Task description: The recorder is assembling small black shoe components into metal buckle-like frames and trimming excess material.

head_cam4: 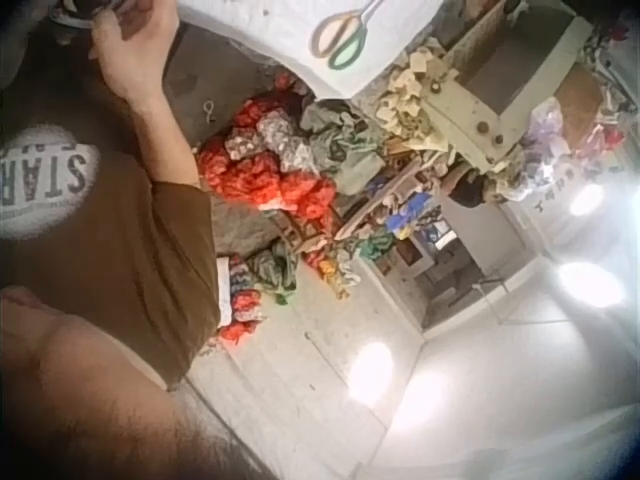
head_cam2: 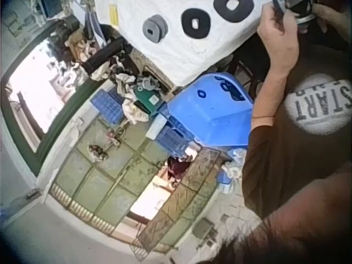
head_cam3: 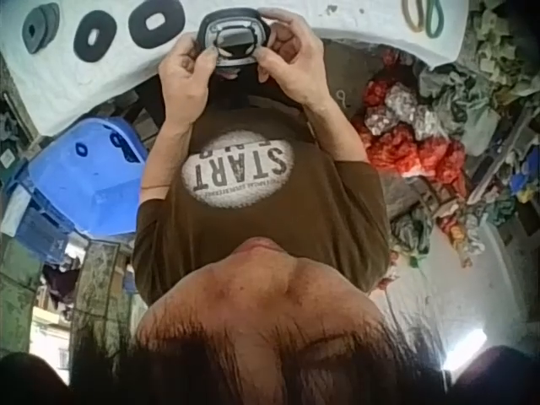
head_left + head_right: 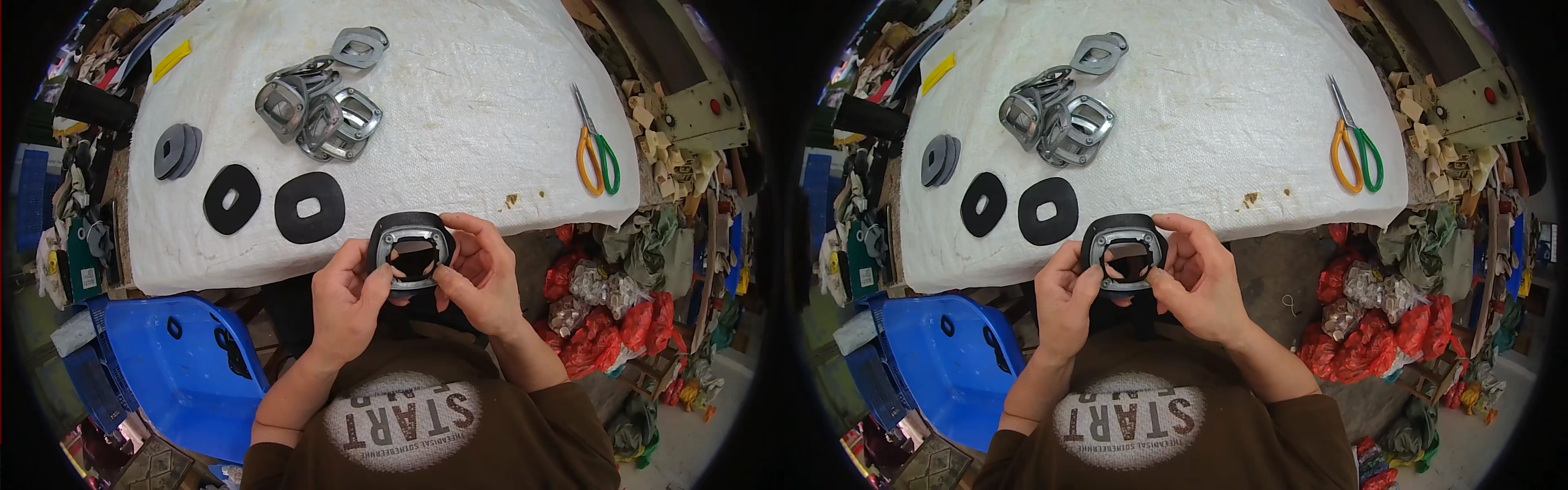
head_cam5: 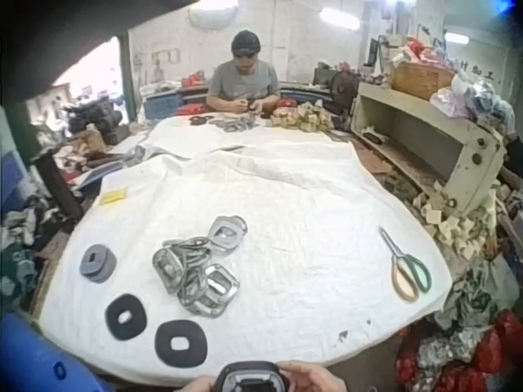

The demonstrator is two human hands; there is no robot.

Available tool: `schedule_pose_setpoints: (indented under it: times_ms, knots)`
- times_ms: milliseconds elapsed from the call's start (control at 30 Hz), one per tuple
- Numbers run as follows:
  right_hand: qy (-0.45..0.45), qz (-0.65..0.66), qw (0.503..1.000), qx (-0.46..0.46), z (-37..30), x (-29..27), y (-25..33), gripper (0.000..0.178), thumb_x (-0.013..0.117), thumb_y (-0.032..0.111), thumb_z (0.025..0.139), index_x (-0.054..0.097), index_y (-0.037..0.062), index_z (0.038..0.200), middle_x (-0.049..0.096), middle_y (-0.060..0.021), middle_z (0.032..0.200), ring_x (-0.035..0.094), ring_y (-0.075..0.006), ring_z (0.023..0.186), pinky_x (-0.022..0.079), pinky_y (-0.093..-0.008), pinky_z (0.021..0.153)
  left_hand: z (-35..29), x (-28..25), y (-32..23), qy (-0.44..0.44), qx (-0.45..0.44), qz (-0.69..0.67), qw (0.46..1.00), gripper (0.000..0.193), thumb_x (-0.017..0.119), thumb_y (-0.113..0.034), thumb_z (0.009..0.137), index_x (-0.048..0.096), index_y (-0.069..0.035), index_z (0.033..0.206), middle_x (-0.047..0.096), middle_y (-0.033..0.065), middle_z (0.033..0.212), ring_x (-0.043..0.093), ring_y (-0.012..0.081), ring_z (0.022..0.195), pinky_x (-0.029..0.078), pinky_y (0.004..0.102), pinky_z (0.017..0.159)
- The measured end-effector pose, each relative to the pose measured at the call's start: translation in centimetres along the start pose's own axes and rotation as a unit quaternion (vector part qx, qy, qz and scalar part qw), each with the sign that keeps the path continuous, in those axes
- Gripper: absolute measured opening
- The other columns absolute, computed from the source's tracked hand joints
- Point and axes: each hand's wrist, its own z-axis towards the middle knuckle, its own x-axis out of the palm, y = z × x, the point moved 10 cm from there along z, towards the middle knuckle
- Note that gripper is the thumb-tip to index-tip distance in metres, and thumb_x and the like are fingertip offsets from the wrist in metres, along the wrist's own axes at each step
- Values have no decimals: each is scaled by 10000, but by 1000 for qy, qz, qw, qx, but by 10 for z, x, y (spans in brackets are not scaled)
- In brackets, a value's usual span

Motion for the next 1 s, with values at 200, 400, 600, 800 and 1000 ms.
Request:
schedule_pose_setpoints:
  times_ms: [200, 400, 600, 800, 1000]
  knots:
    - [1, 10, 1000, -10, -1, 5, -3, 511, 533, -83, 748, 345, -34, 1221, 556, -100, 828, 535, -93, 583, 444, -195, 440, -2, -13, 2, -42, 18, 92, 995, 127, 435, -45, 868, 526, 43, 858, 582, 73, 723, 565, 93, 583, 483, 209, 495]
    - [15, 5, 995, -94, 6, 2, 2, 571, 550, -81, 741, 326, -14, 1261, 555, -80, 846, 554, -120, 710, 474, -224, 652, -3, -10, -4, -60, 62, 139, 987, 123, 451, -52, 861, 537, 35, 853, 571, 52, 682, 546, 78, 546, 465, 208, 477]
    - [14, -21, 1000, 5, 11, 8, 2, 575, 672, -1, 715, 399, -4, 1221, 569, -101, 1005, 560, -132, 907, 460, -253, 778, -5, -3, -8, -23, 88, 196, 976, 117, 468, -42, 851, 546, 33, 895, 570, 46, 716, 532, 65, 575, 454, 201, 504]
    - [0, -103, 993, -57, 10, 6, 8, 438, 678, 66, 729, 499, 6, 1125, 592, -76, 936, 570, -121, 858, 462, -251, 758, -8, 2, -14, -37, 121, 234, 964, 119, 510, -4, 803, 566, 25, 904, 553, 58, 670, 540, 90, 546, 427, 220, 486]
    - [-5, -122, 991, -61, 9, 8, 10, 422, 697, 81, 720, 513, 14, 1094, 593, -76, 932, 565, -114, 840, 461, -247, 748, -10, 9, -18, -15, 121, 228, 966, 161, 477, -37, 847, 561, 46, 955, 567, 51, 717, 531, 72, 582, 448, 205, 501]
